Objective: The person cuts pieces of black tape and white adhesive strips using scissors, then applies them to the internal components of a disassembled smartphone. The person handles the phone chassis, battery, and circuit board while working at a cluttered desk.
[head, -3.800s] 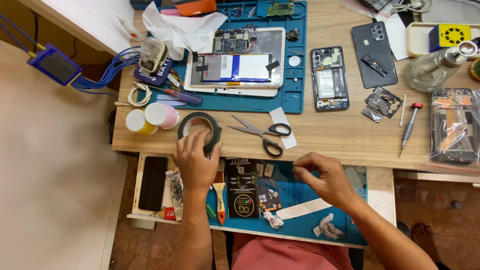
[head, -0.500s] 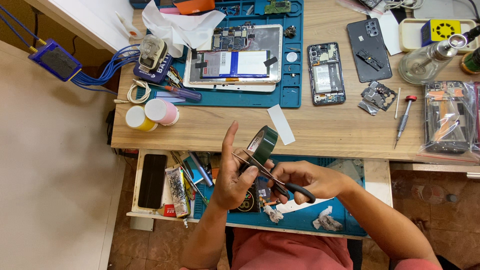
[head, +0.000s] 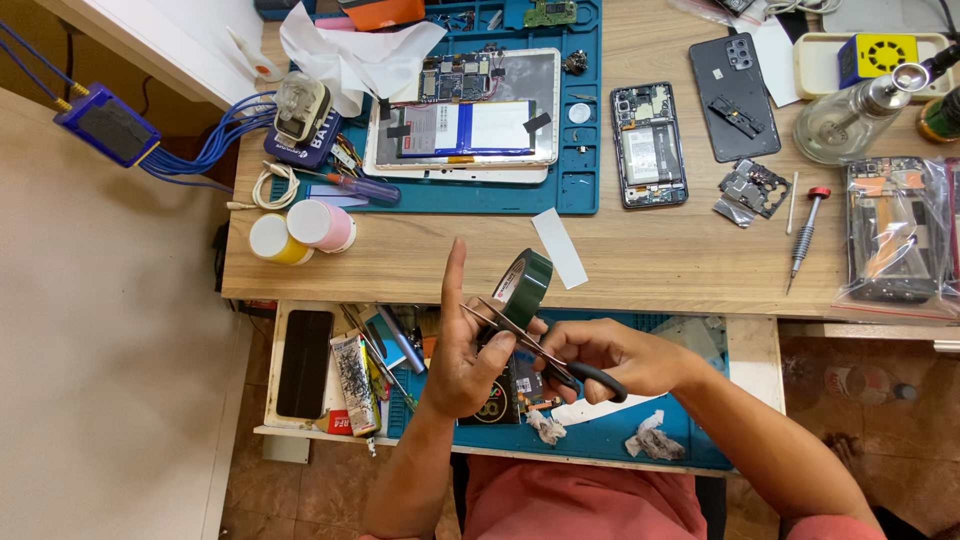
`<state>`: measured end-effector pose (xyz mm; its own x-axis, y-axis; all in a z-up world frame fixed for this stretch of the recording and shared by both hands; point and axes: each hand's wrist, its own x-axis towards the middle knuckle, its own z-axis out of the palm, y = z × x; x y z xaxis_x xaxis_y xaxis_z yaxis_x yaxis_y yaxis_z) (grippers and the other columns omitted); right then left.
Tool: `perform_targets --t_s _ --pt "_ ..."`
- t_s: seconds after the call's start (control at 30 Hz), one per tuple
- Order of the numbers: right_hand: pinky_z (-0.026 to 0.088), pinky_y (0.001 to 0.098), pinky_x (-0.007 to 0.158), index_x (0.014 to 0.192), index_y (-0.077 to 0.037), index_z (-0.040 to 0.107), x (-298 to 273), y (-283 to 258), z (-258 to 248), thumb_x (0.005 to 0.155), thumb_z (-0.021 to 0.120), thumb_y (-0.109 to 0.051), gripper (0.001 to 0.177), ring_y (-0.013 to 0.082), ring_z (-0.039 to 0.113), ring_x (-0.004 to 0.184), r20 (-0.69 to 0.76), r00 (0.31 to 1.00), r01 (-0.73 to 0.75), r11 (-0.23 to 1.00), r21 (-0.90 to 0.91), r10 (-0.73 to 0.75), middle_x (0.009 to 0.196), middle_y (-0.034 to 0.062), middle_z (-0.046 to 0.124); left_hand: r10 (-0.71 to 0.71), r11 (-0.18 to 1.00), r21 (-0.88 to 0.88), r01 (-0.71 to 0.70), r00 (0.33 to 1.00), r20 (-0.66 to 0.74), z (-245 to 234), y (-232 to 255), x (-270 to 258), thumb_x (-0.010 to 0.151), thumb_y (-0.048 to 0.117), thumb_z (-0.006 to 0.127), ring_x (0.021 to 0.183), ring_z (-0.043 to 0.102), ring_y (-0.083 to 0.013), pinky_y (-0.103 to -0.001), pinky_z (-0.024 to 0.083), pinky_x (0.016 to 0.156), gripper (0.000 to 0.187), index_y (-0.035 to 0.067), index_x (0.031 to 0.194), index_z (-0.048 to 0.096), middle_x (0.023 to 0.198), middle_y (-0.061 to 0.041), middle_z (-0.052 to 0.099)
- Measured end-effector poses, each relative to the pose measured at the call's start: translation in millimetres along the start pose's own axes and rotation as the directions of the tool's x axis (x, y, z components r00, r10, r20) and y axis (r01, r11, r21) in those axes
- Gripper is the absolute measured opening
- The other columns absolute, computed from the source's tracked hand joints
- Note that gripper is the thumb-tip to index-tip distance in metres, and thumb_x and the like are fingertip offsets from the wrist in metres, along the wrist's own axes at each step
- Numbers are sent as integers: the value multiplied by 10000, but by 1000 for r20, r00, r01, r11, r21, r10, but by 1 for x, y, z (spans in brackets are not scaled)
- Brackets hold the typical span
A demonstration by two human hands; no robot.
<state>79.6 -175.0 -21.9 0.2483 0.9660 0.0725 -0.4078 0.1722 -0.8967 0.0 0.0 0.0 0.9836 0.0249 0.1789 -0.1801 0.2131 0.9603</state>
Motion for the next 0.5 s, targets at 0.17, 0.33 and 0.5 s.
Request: perform_targets --t_s 0.17,0.33,0.5 --pt "398 261 464 1017 41 568 -2 3 -1 748 706 -433 561 170 529 570 -10 1000 9 1000 -17 -9 676 187 632 10 1000 -1 -10 1000 0 -2 -3 0 826 140 513 778 628 -197 -271 538 693 880 28 1423 -124 872 -183 650" --pt "418 258 468 998 47 573 -3 7 -2 745 709 -415 545 174 552 564 -29 999 24 999 -27 -25 661 185 635 8 1000 6 -8 1000 -4 -3 -3 1 817 117 504 791 615 -200 -258 518 688 887 37 1420 -142 878 -192 650" --pt "428 258 466 991 47 581 -3 2 1 768 698 -379 495 160 545 537 -39 998 55 997 -53 -57 633 169 636 -7 1000 27 8 1000 -14 -1 -2 -1 814 106 491 801 614 -216 -268 518 696 873 35 1418 -134 898 -211 653"
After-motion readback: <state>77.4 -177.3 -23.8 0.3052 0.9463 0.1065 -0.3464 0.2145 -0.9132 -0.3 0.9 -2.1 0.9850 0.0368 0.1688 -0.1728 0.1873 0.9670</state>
